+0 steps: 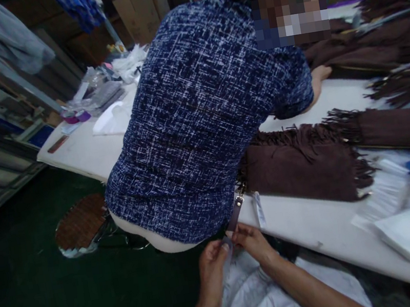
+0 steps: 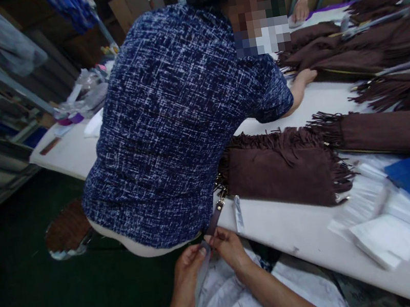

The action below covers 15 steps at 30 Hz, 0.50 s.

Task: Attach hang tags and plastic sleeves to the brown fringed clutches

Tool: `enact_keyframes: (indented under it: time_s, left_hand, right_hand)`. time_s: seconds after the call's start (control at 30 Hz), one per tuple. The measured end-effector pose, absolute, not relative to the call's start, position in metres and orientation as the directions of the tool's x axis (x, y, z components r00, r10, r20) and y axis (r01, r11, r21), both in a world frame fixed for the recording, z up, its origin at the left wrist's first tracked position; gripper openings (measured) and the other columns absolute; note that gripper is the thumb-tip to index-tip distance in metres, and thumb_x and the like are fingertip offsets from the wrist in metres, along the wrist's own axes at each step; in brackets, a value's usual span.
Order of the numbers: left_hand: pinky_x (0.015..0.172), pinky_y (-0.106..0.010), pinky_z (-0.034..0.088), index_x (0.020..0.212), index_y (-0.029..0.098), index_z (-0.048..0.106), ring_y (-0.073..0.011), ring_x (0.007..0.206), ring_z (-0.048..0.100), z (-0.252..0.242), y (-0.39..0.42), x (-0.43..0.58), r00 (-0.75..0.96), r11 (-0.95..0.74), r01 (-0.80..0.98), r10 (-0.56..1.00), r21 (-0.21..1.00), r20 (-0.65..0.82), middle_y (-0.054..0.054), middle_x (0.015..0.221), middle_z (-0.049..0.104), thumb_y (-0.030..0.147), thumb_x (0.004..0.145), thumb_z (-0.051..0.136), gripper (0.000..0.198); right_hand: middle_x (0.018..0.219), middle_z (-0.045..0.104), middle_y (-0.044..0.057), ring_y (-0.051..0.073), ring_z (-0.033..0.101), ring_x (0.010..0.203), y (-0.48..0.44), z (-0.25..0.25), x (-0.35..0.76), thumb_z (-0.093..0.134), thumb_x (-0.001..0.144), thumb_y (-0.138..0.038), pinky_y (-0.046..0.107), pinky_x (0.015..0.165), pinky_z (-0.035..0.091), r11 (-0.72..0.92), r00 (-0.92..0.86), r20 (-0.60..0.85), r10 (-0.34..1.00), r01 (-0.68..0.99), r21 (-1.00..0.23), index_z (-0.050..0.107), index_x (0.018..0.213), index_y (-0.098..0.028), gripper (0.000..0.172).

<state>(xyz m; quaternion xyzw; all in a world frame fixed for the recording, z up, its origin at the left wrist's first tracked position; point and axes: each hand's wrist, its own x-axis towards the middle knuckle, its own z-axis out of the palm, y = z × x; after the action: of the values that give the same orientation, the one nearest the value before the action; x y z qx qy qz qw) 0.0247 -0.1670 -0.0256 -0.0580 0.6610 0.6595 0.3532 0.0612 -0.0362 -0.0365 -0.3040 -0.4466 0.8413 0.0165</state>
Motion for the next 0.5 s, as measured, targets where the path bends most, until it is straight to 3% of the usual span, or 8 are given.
enact_keyframes:
  time_s: [0.13,0.27,0.4,0.5]
  left_hand:
    - [0.071,-0.028,0.047,0.086,0.013,0.067,-0.0170,0.073,0.062,-0.021,-0.157,0.017,-0.726,0.108,-0.561,0.412,0.821,-0.551,-0.009,0.084,0.071,0.034,0.072,0.072,0.025]
    - [0.067,-0.026,0.045,0.079,0.013,0.065,-0.0152,0.067,0.060,-0.021,-0.164,0.008,-0.718,0.185,-0.541,0.407,0.821,-0.565,-0.006,0.074,0.070,0.032,0.071,0.073,0.023]
    - [0.064,-0.025,0.044,0.077,0.013,0.064,-0.0150,0.065,0.059,-0.024,-0.184,0.002,-0.737,0.310,-0.452,0.399,0.837,-0.546,-0.005,0.070,0.069,0.033,0.070,0.074,0.023]
    - [0.066,-0.025,0.044,0.080,0.014,0.065,-0.0155,0.067,0.060,-0.023,-0.187,0.004,-0.747,0.296,-0.440,0.404,0.848,-0.528,-0.005,0.073,0.070,0.035,0.071,0.073,0.024]
  right_hand:
    - [0.054,0.052,-0.005,0.009,0.042,0.051,-0.032,-0.028,0.062,0.078,0.053,-0.050,0.023,0.051,0.033,-0.630,-0.797,-0.545,0.262,0.287,-0.722,0.054,0.059,-0.017,0.041]
    - [0.059,0.058,-0.002,0.010,0.047,0.055,-0.032,-0.024,0.060,0.074,0.061,-0.058,0.023,0.054,0.036,-0.639,-0.710,-0.611,0.349,0.296,-0.710,0.060,0.065,-0.016,0.044]
    - [0.058,0.058,-0.001,0.010,0.047,0.055,-0.037,-0.026,0.058,0.075,0.062,-0.056,0.022,0.054,0.036,-0.690,-0.647,-0.650,0.400,0.255,-0.678,0.060,0.065,-0.016,0.043]
    - [0.057,0.056,-0.002,0.009,0.045,0.053,-0.039,-0.027,0.058,0.077,0.060,-0.053,0.021,0.052,0.034,-0.703,-0.650,-0.655,0.385,0.253,-0.665,0.059,0.064,-0.016,0.041]
